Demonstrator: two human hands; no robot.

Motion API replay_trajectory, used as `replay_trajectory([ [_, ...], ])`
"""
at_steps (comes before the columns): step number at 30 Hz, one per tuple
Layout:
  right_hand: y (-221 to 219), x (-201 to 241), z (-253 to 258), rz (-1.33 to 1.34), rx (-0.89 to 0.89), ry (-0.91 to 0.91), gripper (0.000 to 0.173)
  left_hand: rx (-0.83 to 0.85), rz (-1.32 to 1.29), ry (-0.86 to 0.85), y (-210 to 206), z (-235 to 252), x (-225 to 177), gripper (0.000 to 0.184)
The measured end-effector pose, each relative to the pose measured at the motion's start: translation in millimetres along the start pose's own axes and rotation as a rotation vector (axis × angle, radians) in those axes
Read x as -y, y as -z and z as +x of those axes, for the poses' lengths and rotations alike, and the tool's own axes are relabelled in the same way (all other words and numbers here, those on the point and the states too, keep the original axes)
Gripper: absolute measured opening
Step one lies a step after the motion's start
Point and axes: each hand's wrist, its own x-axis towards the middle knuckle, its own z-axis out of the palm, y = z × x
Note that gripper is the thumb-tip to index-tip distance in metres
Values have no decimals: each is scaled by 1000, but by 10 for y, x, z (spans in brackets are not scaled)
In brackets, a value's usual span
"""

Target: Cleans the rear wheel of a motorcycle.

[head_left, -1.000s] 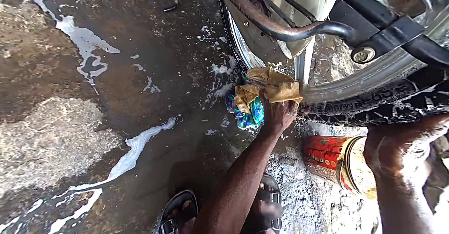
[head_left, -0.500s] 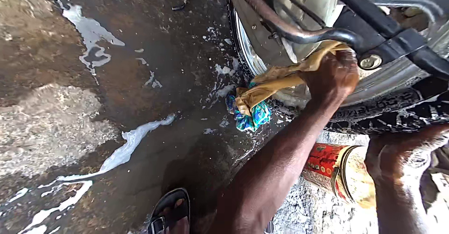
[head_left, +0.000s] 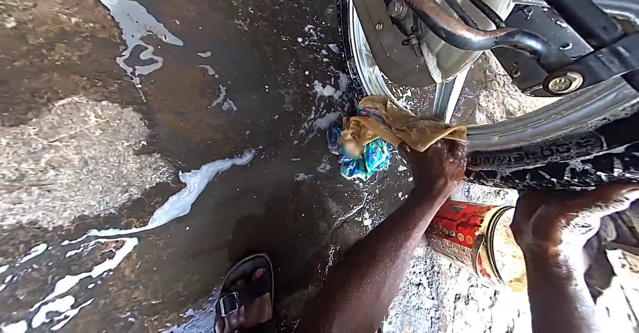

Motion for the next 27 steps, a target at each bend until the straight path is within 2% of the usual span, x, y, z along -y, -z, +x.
replay_trajectory([
  [3, -28, -6, 31, 31, -32, -19, 91, -34, 75, -94, 69, -37, 102, 41],
  [6, -29, 26, 33, 26, -43, -49, 88, -92, 164, -130, 60, -129, 151, 45],
  [9, 8, 39, 11, 14, 13, -89, 88, 33, 104, -55, 23, -106, -53, 44],
  [13, 75, 23, 2, -1, 67, -167, 92, 106, -8, -41, -13, 455, -456, 43],
  [16, 77, 53, -14, 9, 78, -201, 94, 69, -232, 113, 246, 751, -647, 46],
  [18, 29, 102, -45, 3, 109, -206, 89, 22, -202, 95, 226, 626, -497, 42],
  [21, 37, 79, -77, -10, 114, -206, 85, -97, -92, -23, -60, 175, -15, 36],
  [23, 63, 34, -106, -8, 126, -193, 83, -67, -33, -5, -152, 10, 171, 44],
  [27, 78, -19, -151, 0, 132, -203, 88, -182, -36, -12, -42, 312, -113, 43],
])
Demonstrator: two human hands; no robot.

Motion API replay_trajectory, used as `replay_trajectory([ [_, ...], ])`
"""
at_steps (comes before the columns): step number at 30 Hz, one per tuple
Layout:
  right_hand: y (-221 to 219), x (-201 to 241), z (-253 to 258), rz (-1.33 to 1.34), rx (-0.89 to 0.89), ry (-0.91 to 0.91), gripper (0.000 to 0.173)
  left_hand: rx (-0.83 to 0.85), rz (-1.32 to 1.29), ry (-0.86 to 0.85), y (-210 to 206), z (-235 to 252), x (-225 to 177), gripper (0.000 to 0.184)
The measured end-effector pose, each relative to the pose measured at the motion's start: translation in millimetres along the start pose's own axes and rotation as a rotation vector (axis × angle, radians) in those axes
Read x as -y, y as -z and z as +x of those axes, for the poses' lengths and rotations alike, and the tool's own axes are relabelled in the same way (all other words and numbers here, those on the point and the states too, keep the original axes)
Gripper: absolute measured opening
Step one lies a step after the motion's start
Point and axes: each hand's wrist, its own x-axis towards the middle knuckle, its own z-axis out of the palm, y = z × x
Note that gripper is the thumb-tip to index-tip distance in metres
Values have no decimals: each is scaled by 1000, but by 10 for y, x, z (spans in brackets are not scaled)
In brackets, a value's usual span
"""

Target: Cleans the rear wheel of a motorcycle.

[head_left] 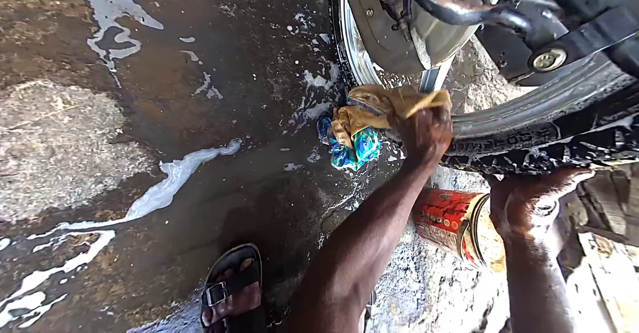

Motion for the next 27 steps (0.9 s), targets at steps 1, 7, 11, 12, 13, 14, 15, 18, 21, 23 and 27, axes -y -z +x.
replay_trajectory([
  [1, -1, -9, -19, -6, 0, 3, 89, -5, 7, 28, 4, 78, -34, 44],
  [7, 2, -110, -66, 6, 12, 9, 85, -99, -83, -112, -39, 341, -152, 39],
  [11, 65, -121, -51, 58, 12, -16, 80, -113, -394, -8, -97, 510, -387, 37],
  [12, 73, -124, -43, 67, 10, -16, 80, -105, -442, 5, -173, 498, -331, 38],
  [13, 60, -109, -38, 67, 7, -19, 81, -75, -440, 9, -283, 490, -242, 40],
  [14, 37, -82, -48, 51, 9, -26, 83, -23, -436, 7, -342, 472, -156, 43],
  [15, 15, -64, -54, 35, 8, -25, 85, 21, -422, -4, -336, 453, -95, 42],
  [18, -15, -49, -62, 5, -6, 5, 83, 59, -317, -92, -116, 441, -42, 35],
  [21, -26, -54, -9, -30, -18, 84, 77, 59, -51, -88, -76, 385, 56, 42],
  [23, -35, -26, 10, -53, -66, 111, 73, 1, 61, -35, -175, 288, 115, 44],
  [27, -56, 145, 99, -118, -181, 70, 77, 156, -50, 156, 106, 417, -459, 40],
])
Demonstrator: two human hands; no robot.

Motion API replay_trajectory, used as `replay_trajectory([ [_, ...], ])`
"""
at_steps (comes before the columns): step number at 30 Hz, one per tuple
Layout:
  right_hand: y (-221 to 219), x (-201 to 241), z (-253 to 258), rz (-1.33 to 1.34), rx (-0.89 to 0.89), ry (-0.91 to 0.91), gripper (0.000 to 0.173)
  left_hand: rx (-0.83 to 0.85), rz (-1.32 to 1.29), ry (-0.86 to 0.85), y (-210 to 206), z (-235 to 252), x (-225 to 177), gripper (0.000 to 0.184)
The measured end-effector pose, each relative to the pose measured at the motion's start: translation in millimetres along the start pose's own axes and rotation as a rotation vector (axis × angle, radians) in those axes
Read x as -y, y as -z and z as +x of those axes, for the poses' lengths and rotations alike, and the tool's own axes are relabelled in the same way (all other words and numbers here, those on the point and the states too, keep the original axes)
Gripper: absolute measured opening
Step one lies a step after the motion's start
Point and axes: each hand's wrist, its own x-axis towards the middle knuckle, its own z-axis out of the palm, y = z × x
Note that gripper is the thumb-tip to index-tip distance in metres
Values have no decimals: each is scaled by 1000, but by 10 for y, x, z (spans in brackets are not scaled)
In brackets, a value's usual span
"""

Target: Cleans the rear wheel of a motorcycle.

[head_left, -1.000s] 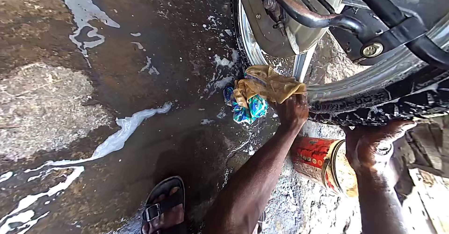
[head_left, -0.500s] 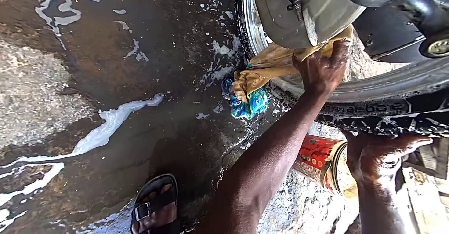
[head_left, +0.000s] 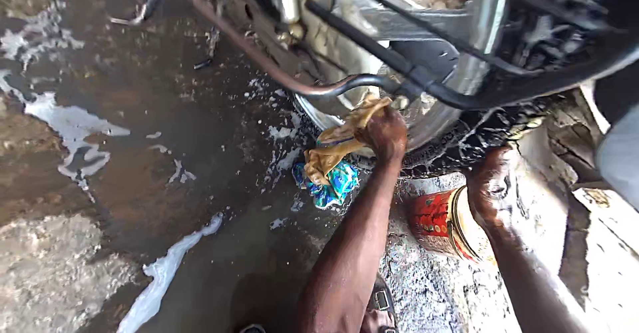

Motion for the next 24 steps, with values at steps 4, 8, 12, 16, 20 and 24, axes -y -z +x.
replay_trajectory([
  [4, -41, 240, 72, -93, -92, -20, 72, -22, -177, -106, 59, -27, -125, 32],
  [8, -118, 163, 55, -73, -157, 141, 58, 61, -38, -49, 16, -105, 79, 38],
  [12, -229, -233, -175, -74, -64, 27, 70, -13, -188, -174, 135, -81, -140, 35],
  [16, -261, -182, -223, -138, -73, -14, 49, 65, -187, -177, 102, -198, -106, 46],
  [20, -237, -116, -259, -173, -45, 31, 35, -12, -32, -164, 195, -133, 27, 42],
  [24, -644, 69, -98, -69, -91, -155, 20, -49, -157, -270, 233, 284, 335, 43],
])
